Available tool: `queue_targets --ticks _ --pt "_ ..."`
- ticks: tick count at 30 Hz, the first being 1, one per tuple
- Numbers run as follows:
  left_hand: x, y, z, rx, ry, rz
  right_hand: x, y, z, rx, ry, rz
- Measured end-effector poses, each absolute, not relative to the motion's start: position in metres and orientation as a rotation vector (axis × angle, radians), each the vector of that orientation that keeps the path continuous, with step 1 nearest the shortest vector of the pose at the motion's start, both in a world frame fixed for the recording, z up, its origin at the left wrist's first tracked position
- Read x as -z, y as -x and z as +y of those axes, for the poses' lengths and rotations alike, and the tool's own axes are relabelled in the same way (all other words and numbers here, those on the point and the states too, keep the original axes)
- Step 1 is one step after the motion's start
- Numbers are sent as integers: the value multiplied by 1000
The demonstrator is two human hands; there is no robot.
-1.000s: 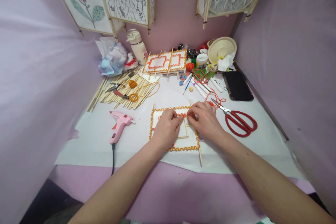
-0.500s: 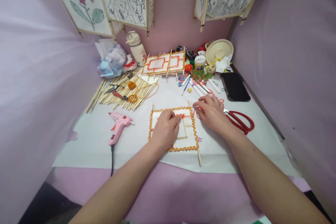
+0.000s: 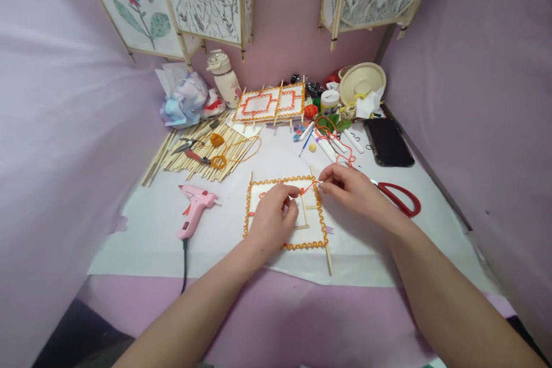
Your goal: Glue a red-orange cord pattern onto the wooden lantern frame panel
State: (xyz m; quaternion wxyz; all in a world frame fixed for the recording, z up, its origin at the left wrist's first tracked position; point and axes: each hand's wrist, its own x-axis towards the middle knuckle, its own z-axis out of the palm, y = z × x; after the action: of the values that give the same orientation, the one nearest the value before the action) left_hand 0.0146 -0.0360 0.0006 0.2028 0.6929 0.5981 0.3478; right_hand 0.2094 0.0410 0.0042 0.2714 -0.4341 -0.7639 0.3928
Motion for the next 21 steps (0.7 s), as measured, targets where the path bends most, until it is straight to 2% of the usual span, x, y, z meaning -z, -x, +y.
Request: queue_targets --ticks 5,15,18,21 --pt "-5 -25 -41 -933 -1453 1418 -10 -205 34 -1490 1023 -1941" --pt "-3 -32 -43 -789 -1303 1332 -16 -213 28 -1879 792 -1978" --pt "-1 -30 -43 -851 -1388 1461 -18 -221 33 -1609 903 -2182" --pt "-1 -27 -43 -909 -1445 1566 -17 -230 43 -921 1186 -2292"
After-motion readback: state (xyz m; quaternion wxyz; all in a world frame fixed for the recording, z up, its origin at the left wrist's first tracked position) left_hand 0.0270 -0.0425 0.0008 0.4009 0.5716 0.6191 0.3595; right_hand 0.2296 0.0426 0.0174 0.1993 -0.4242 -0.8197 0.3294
